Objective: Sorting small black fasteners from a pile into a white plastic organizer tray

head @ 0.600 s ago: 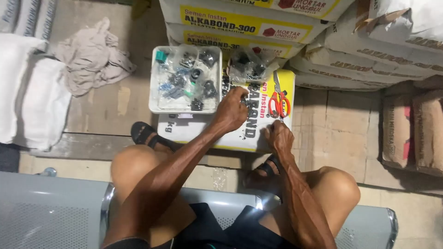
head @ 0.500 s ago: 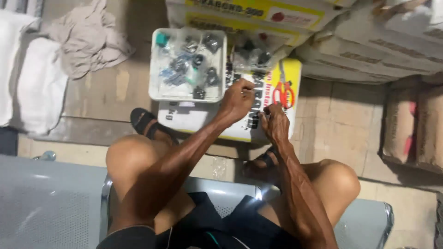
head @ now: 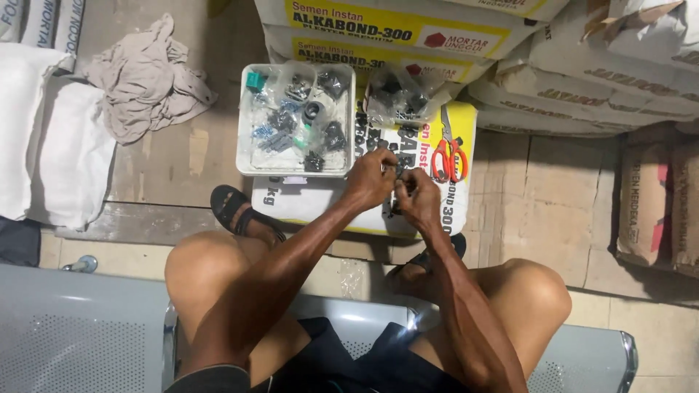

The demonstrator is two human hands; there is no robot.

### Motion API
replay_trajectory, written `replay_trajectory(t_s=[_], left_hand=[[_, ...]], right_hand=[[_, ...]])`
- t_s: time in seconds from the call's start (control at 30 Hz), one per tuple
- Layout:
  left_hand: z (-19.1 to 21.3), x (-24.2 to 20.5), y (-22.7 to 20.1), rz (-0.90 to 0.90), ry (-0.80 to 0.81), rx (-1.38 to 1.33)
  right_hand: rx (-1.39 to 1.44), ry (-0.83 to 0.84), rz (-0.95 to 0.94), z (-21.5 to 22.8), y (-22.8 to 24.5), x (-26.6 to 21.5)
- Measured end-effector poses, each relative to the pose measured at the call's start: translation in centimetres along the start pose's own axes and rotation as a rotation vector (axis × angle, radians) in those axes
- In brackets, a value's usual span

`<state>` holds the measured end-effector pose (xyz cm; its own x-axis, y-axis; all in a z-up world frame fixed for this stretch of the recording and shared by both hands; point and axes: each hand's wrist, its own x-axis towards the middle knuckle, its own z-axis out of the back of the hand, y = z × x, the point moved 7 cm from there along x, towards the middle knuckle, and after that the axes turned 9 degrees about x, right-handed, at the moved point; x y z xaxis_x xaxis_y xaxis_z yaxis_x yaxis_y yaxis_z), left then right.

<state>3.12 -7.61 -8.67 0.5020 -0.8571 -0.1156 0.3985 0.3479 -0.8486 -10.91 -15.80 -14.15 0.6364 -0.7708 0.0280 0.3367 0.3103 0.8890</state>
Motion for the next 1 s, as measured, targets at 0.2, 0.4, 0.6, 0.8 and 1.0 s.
replay_trajectory(t_s=[0.2, 0.4, 0.6, 0.8, 1.0], left_hand=[[-0.1, -1.4, -5.0, -0.321, 0.218, 0.027], [0.5, 1.3, -4.0, -0.359, 0.113, -0.153], [0.9, 2.3, -2.9, -0.387, 0.084, 0.059], [-1.7, 1.7, -1.3, -0.388, 0.055, 0.015], [-3.6, 1.3, -0.5, -0.342, -0.006, -0.022]], right_hand=[[0.698, 0.016, -0.188, 5.9, 6.7, 0.4], [1.017, -0.066, -0.289, 5.6, 4.7, 0.9], [0.308, 0.003, 0.030, 7.5, 11.6, 1.7], [0.460, 0.069, -0.025, 7.2, 11.4, 1.7], [0.398, 0.038, -0.043, 6.7, 11.2, 1.0]])
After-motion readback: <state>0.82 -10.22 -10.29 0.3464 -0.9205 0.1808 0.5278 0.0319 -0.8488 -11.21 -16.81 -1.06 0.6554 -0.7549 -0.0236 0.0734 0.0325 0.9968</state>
